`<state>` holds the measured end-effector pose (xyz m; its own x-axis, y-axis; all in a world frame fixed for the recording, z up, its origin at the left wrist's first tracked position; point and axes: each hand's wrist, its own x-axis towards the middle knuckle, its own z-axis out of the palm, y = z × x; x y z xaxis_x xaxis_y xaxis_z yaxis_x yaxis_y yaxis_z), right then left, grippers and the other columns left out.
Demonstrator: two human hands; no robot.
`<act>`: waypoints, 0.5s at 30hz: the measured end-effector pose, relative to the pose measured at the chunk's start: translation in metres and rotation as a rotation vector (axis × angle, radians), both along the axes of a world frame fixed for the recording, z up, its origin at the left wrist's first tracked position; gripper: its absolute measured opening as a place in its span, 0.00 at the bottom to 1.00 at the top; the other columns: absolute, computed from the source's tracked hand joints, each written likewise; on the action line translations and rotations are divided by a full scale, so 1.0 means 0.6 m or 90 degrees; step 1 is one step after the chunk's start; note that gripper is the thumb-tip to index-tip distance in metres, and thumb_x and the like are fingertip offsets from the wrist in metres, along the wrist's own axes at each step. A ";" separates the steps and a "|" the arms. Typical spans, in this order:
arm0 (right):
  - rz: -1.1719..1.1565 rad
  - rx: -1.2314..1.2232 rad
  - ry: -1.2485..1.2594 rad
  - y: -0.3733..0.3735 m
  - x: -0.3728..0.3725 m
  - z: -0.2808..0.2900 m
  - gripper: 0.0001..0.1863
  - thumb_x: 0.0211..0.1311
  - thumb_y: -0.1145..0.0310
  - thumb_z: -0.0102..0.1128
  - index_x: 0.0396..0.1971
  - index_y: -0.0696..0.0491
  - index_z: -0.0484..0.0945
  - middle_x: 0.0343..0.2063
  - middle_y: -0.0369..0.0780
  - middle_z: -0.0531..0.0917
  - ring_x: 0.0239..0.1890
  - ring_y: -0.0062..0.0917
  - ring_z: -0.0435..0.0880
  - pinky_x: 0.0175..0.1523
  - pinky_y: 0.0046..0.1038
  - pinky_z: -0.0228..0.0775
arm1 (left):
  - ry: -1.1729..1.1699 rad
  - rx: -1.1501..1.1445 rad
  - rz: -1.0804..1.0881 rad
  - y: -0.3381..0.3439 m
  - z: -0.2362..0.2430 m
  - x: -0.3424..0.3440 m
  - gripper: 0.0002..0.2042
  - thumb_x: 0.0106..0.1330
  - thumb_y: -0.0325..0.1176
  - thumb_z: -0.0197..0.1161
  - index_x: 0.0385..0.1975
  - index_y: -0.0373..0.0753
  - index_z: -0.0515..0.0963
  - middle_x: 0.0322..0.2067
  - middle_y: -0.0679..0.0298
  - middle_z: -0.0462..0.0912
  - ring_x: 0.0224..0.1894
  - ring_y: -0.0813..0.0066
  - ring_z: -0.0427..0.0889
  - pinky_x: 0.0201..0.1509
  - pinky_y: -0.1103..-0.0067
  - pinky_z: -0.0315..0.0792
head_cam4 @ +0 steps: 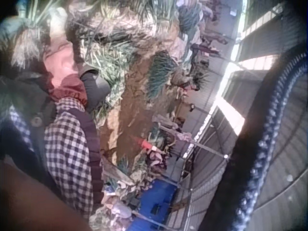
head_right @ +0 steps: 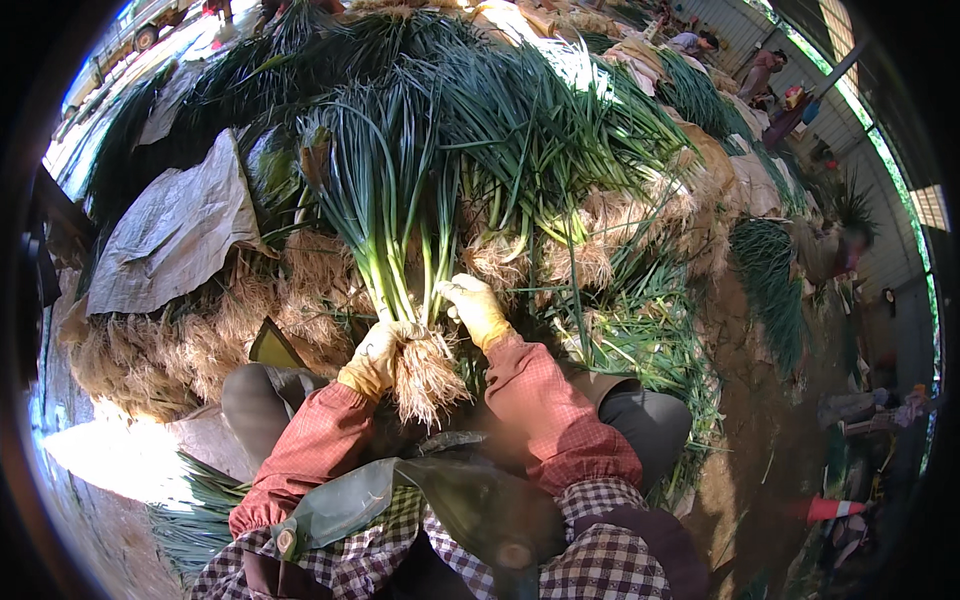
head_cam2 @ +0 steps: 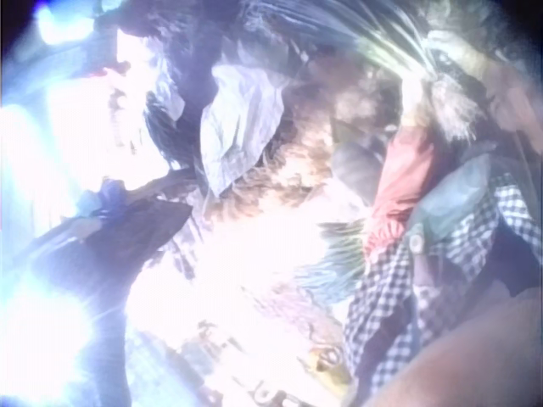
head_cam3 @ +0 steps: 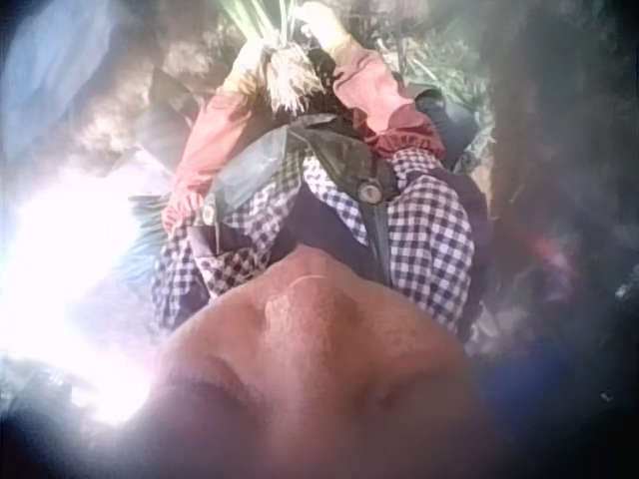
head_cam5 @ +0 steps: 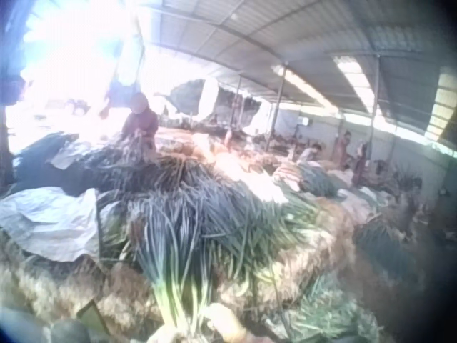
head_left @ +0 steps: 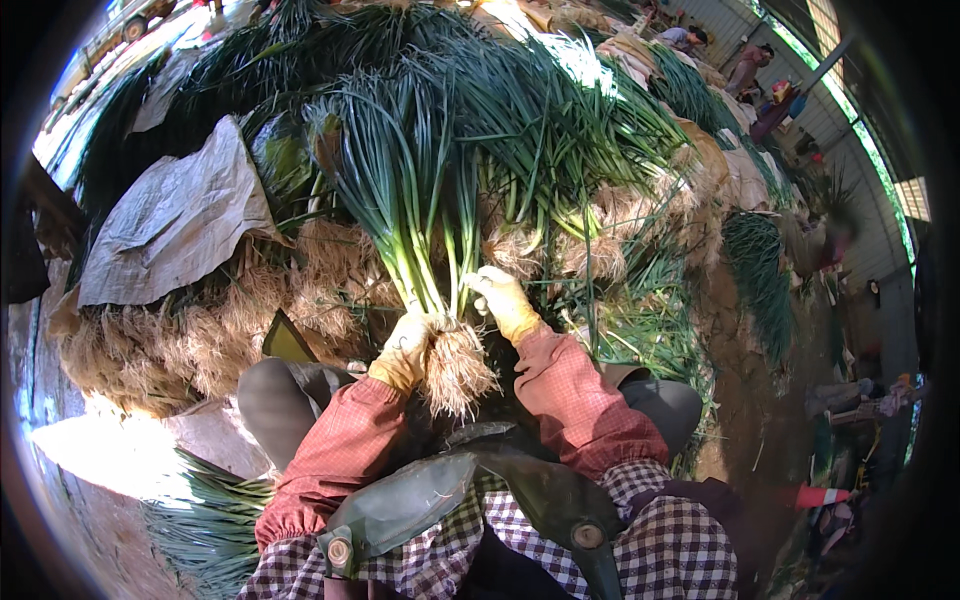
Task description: The person cleans bunches of scallions by hand, stripping away the outer layers and cleaning the roots while sitting on the ground in a processing facility.
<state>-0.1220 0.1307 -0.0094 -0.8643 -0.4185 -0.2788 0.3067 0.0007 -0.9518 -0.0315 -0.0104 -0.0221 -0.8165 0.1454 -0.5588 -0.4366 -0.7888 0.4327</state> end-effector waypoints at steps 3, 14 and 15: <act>-0.074 0.235 0.287 0.024 0.009 -0.011 0.08 0.52 0.67 0.59 0.22 0.55 0.74 0.12 0.35 0.74 0.16 0.22 0.73 0.22 0.24 0.63 | 0.281 -0.259 0.008 0.024 -0.070 -0.006 0.07 0.50 0.16 0.51 0.30 0.29 0.72 0.22 0.58 0.76 0.21 0.68 0.78 0.23 0.76 0.76; 0.013 0.404 0.649 0.016 0.082 0.044 0.07 0.51 0.64 0.55 0.25 0.52 0.74 0.19 0.41 0.76 0.22 0.25 0.77 0.26 0.28 0.69 | 0.105 -0.002 0.069 0.046 -0.022 0.006 0.08 0.52 0.19 0.53 0.33 0.29 0.73 0.28 0.57 0.78 0.28 0.69 0.79 0.30 0.78 0.76; 0.071 0.270 0.455 -0.002 0.086 0.039 0.05 0.53 0.68 0.56 0.27 0.53 0.74 0.23 0.38 0.78 0.23 0.23 0.77 0.25 0.23 0.71 | 0.119 -0.007 0.085 0.024 -0.049 0.005 0.09 0.52 0.19 0.53 0.34 0.29 0.73 0.28 0.57 0.78 0.28 0.69 0.79 0.31 0.79 0.76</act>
